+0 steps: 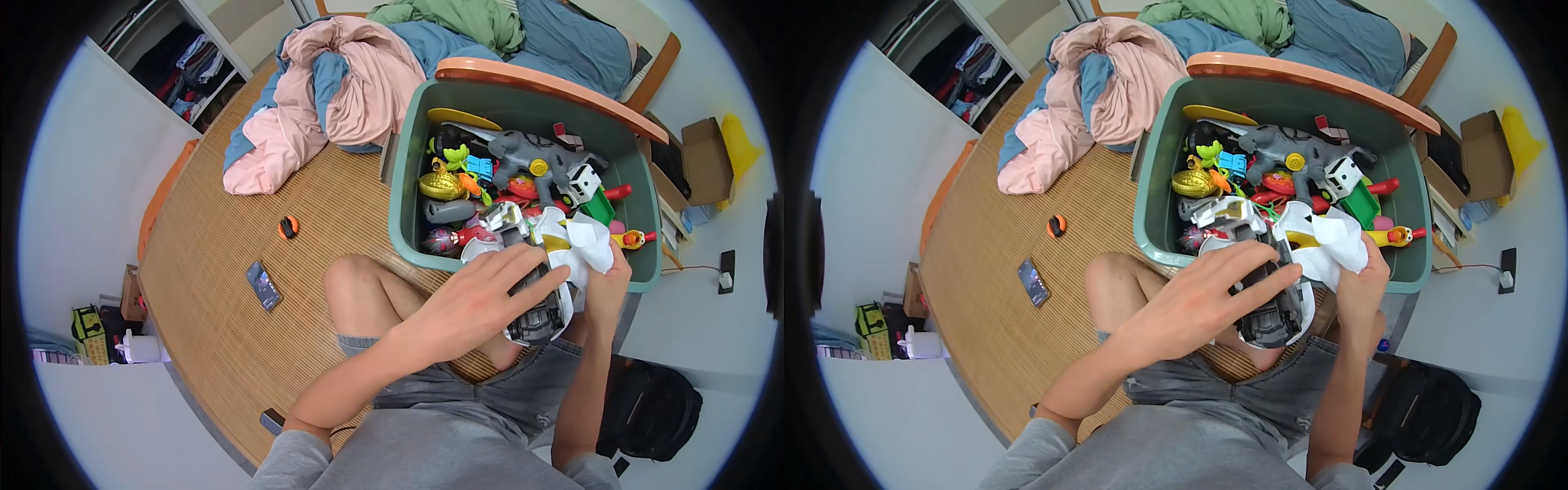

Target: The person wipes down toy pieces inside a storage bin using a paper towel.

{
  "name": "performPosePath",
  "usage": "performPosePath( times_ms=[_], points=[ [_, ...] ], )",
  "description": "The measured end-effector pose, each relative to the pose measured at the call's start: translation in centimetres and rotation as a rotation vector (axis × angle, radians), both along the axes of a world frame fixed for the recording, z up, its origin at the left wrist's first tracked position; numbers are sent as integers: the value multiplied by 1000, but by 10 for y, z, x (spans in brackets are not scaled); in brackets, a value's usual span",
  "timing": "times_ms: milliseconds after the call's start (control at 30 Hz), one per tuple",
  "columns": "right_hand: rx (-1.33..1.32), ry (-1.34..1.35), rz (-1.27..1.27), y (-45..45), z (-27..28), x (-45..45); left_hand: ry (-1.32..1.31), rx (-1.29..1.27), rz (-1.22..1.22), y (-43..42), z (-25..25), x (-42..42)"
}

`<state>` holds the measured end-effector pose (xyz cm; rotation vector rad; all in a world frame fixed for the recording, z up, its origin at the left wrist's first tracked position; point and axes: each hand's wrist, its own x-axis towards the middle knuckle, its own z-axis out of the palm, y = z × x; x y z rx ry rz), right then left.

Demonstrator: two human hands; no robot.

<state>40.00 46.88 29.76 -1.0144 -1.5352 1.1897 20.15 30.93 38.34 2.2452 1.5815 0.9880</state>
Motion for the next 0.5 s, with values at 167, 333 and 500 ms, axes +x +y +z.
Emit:
performPosePath(
  times_ms=[167, 333, 500],
  points=[
    [84, -119, -69, 19, -6, -6, -87, 82, 3, 0, -11, -4],
    [195, -156, -138, 25, -20, -11, -171, 100, 110, -3, -22, 6],
    [170, -102, -129, 19, -17, -14, -204, 111, 184, 1, -21, 14]
  ],
)
